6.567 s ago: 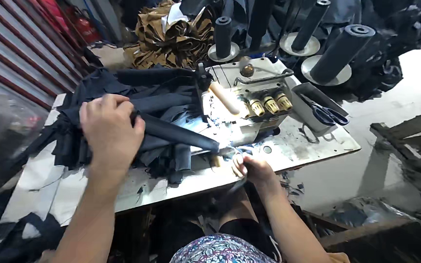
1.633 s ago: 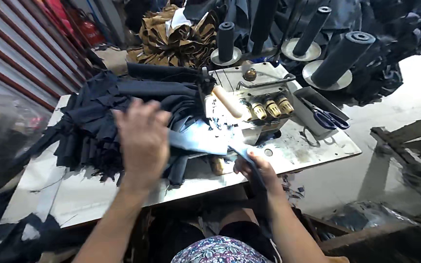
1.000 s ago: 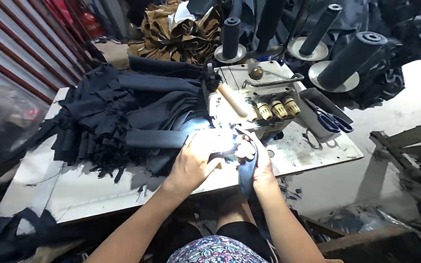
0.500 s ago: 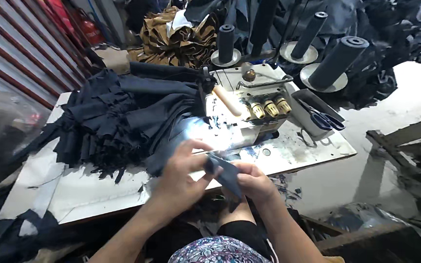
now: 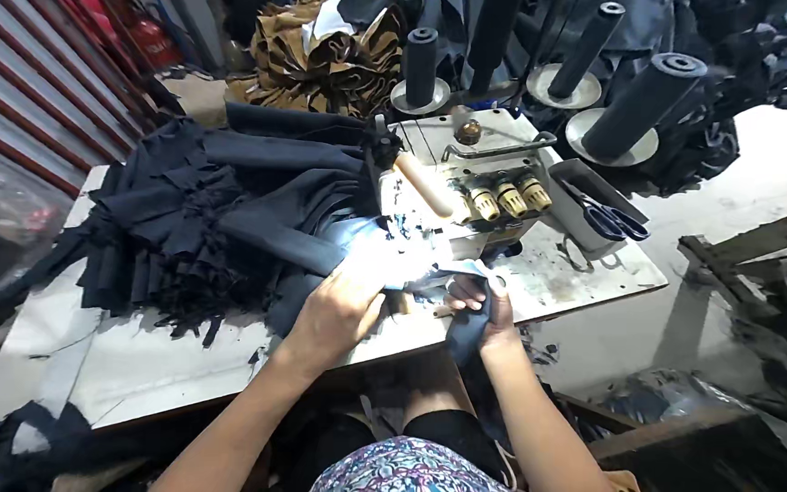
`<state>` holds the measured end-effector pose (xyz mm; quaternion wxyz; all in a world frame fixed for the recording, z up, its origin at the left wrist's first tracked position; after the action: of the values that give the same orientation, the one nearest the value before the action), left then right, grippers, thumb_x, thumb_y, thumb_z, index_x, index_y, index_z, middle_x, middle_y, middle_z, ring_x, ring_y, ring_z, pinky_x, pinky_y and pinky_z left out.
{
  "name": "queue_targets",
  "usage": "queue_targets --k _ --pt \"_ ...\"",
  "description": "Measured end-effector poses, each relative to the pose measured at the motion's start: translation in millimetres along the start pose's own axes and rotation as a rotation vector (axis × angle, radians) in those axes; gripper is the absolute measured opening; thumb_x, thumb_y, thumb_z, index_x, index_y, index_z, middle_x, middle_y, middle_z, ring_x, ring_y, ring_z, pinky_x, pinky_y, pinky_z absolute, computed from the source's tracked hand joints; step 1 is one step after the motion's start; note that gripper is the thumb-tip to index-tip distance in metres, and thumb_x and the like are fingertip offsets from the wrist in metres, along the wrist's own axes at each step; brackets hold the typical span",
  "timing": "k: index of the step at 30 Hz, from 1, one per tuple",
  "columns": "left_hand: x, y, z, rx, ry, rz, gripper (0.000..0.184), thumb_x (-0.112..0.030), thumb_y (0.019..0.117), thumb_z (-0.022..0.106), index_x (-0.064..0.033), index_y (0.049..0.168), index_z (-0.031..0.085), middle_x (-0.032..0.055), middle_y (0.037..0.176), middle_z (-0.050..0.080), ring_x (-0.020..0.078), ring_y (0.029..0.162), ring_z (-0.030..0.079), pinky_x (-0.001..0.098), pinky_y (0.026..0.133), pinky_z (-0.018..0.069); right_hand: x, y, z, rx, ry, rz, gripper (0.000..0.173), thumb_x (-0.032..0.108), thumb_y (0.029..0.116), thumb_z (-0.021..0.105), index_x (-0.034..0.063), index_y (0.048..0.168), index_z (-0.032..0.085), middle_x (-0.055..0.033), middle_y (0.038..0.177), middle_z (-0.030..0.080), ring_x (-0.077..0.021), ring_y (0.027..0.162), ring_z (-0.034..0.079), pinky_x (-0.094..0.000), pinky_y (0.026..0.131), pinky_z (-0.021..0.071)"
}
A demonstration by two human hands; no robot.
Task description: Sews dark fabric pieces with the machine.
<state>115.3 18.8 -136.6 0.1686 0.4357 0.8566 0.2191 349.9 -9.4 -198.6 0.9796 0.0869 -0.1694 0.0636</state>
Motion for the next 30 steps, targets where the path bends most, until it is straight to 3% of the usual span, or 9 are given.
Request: queue_targets --k 4,8,14,21,25,27,28,29,30 --pt "-10.4 4.3 -1.2 0.072 0.066 -0.069 0.038 -0.028 0.1000 0.057 -0.0009 0.124 0.069 0.0156 0.130 0.068 0.0315 0.127 0.063 0.0473 0.111 0.0468 -2.1 11.1 1.7 -0.027 0.131 -0.011 0.038 0.036 0.1039 0.052 0.0072 0.088 0.072 0.0044 0.058 0.058 -0.0054 0.053 0.059 -0.0193 0.056 0.0514" --pt "-26.1 11.5 5.6 0.068 0.120 -0.163 0.044 -0.038 0.0982 0.061 0.0009 0.117 0.070 0.0180 0.131 0.067 0.0336 0.131 0.060 0.0487 0.114 0.0442 -7.7 15.7 4.9 -0.061 0.172 -0.091 0.039 0.036 0.1073 0.043 0.0094 0.093 0.068 0.0050 0.058 0.054 -0.0053 0.052 0.057 -0.0191 0.054 0.0502" --pt "-23.5 27.8 11.3 0.037 0.034 -0.213 0.062 -0.049 0.0932 0.064 0.0015 0.128 0.067 0.0214 0.143 0.059 0.0372 0.141 0.050 0.0519 0.117 0.0384 -6.1 12.7 17.8 -0.164 0.040 -0.144 0.042 0.036 0.1111 0.031 0.0135 0.095 0.063 0.0068 0.058 0.051 -0.0040 0.050 0.055 -0.0180 0.053 0.0499" --pt "-3.3 41.3 4.7 0.241 0.069 -0.194 0.081 -0.066 0.0988 0.042 -0.0006 0.144 0.057 0.0231 0.154 0.048 0.0410 0.150 0.036 0.0599 0.120 0.0278 -11.6 8.1 21.1 -0.246 0.027 -0.111 0.048 0.036 0.1122 0.026 0.0113 0.090 0.061 0.0047 0.058 0.052 -0.0056 0.049 0.055 -0.0190 0.052 0.0518" --pt "-7.9 38.8 -23.6 0.263 -0.066 -0.334 0.083 -0.071 0.0990 0.035 -0.0063 0.147 0.054 0.0179 0.162 0.038 0.0358 0.155 0.026 0.0605 0.125 0.0171 -22.0 -10.0 36.8 -0.228 -0.496 -0.052 0.044 0.022 0.1093 0.023 0.0152 0.082 0.056 0.0073 0.056 0.052 -0.0028 0.051 0.052 -0.0189 0.056 0.0482" --pt "-29.9 31.6 -37.2 0.170 -0.197 -0.383 0.086 -0.077 0.0949 0.036 -0.0063 0.132 0.068 0.0177 0.147 0.056 0.0334 0.144 0.046 0.0625 0.119 0.0287 -29.3 -21.2 48.7 -0.056 -0.678 -0.001 0.025 0.024 0.1016 0.047 0.0184 0.084 0.064 0.0091 0.064 0.063 -0.0012 0.058 0.060 -0.0203 0.061 0.0531" --pt "-41.7 27.2 -41.8 0.099 -0.289 -0.375 0.074 -0.072 0.0935 0.048 -0.0056 0.116 0.073 0.0143 0.129 0.065 0.0284 0.125 0.059 0.0579 0.108 0.0424 -32.7 -26.5 56.5 0.048 -0.710 0.030 0.020 0.027 0.1004 0.057 0.0204 0.087 0.069 0.0107 0.072 0.068 0.0008 0.063 0.063 -0.0191 0.063 0.0549" --pt "-49.7 23.8 -46.8 0.045 -0.392 -0.365 0.055 -0.059 0.0918 0.062 -0.0073 0.106 0.075 0.0083 0.118 0.069 0.0204 0.109 0.064 0.0481 0.095 0.0514 -34.0 -30.0 63.1 0.173 -0.712 0.055 0.017 0.030 0.1001 0.061 0.0218 0.090 0.072 0.0124 0.079 0.071 0.0026 0.069 0.065 -0.0185 0.066 0.0555" --pt "-52.3 22.0 -53.7 0.004 -0.463 -0.348 0.037 -0.046 0.0909 0.069 -0.0098 0.095 0.077 0.0033 0.113 0.069 0.0137 0.102 0.065 0.0394 0.088 0.0554 -32.2 -30.9 67.0 0.316 -0.697 0.064 0.017 0.034 0.1007 0.062 0.0232 0.095 0.074 0.0137 0.085 0.072 0.0041 0.075 0.066 -0.0179 0.069 0.0559"
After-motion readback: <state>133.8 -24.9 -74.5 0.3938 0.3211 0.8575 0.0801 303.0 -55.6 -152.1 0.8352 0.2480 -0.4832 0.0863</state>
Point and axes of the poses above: each hand's wrist, its own y-axis towards the middle knuckle, its own z-axis out of the palm, x = y × z, the point moved 2 cm from there along y, towards the middle knuckle
